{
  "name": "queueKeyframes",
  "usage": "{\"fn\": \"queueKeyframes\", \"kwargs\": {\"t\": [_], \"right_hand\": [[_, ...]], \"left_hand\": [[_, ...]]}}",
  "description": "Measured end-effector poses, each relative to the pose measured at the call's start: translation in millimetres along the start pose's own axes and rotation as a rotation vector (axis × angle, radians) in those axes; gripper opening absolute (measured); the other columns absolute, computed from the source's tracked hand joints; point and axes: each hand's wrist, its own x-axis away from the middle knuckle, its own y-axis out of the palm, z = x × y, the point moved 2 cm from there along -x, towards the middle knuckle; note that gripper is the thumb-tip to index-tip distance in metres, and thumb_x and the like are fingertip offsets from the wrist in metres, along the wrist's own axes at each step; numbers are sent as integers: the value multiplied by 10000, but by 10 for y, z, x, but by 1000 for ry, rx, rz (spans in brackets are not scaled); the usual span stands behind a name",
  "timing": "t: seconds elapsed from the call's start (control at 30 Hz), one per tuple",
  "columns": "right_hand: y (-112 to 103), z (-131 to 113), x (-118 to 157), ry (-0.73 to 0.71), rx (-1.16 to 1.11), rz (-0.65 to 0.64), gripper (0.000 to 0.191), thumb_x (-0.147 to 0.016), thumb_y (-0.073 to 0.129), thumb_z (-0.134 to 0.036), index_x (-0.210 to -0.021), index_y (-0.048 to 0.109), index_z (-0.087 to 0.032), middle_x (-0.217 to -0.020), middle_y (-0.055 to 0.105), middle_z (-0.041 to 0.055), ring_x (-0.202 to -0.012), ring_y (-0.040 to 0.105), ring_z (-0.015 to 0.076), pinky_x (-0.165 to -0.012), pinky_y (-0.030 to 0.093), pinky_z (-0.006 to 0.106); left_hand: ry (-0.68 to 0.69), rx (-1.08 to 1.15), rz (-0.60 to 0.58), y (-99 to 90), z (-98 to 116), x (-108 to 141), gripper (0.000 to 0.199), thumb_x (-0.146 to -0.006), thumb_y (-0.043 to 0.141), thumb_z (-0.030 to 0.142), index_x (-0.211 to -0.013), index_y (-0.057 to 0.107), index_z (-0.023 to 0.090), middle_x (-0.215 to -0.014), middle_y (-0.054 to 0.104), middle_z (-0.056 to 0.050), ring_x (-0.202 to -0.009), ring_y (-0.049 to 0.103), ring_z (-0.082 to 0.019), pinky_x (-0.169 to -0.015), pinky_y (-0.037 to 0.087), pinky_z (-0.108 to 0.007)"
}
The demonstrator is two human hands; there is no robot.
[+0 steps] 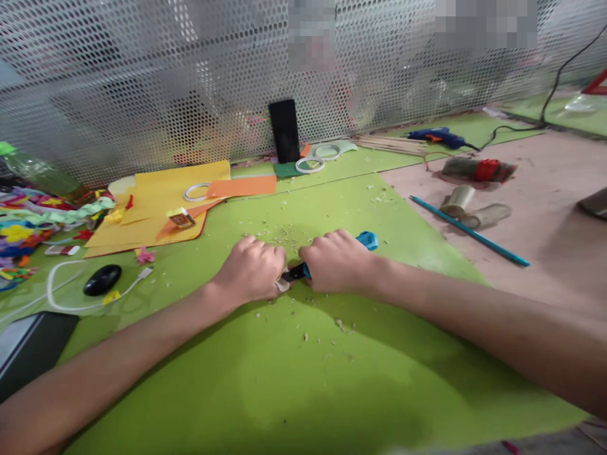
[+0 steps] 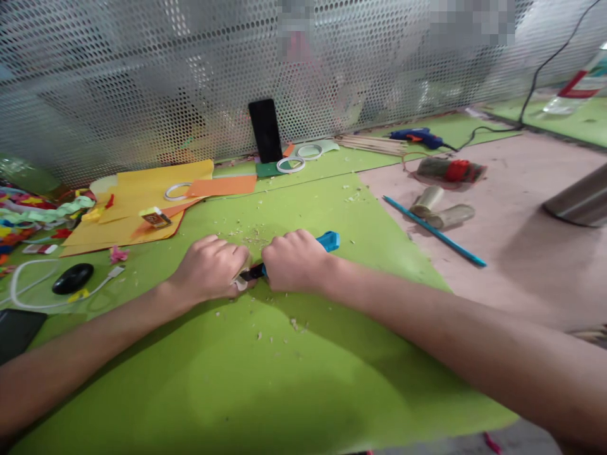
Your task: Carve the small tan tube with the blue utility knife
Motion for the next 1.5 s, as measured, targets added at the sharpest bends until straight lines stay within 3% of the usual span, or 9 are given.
{"fn": "queueKeyframes", "kwargs": {"t": [0.4, 0.77, 1.03, 1.2, 1.37, 1.5], "right_hand": [[-46, 4, -63, -17, 11, -22, 246, -725, 470, -263, -818, 676, -165, -734, 698, 131, -697, 670, 270, -588, 414, 330], [-77, 28, -80, -49, 1, -12, 280, -703, 451, -250, -819, 689, -159, -734, 701, 140, -686, 665, 283, -587, 416, 350], [-61, 28, -100, -29, -4, -14, 297, -705, 469, -280, -855, 699, -165, -763, 708, 140, -710, 666, 277, -608, 418, 348], [-93, 56, -61, -55, -31, -4, 284, -703, 462, -271, -819, 693, -152, -754, 703, 137, -641, 649, 246, -540, 376, 309], [-147, 78, -20, -83, -104, -71, 267, -725, 434, -249, -779, 676, -149, -741, 701, 130, -537, 596, 189, -484, 323, 283], [-151, 75, 56, -88, -271, -228, 234, -723, 433, -250, -712, 655, -176, -644, 676, 81, -440, 514, 130, -436, 285, 259]], "left_hand": [[-32, 58, -62, 7, -23, -13, 310, -765, 536, 433, -648, 598, 154, -580, 651, -53, -546, 626, -221, -560, 405, -345], [-25, 85, -192, -2, -36, -69, 330, -776, 525, 438, -676, 621, 139, -618, 674, -82, -568, 628, -233, -597, 447, -369], [-57, 104, -176, -6, -59, -69, 311, -744, 541, 441, -654, 616, 152, -586, 666, -73, -543, 621, -221, -552, 411, -338], [-114, 97, -167, -5, -62, -56, 316, -736, 531, 453, -647, 616, 161, -560, 652, -70, -523, 608, -220, -526, 371, -327], [-107, 118, -145, 21, -88, -54, 317, -751, 501, 445, -646, 606, 165, -554, 641, -69, -502, 585, -214, -525, 354, -332], [-121, 135, -117, 36, -105, -42, 362, -816, 428, 440, -614, 578, 180, -511, 602, -43, -449, 530, -186, -505, 318, -321]]}}
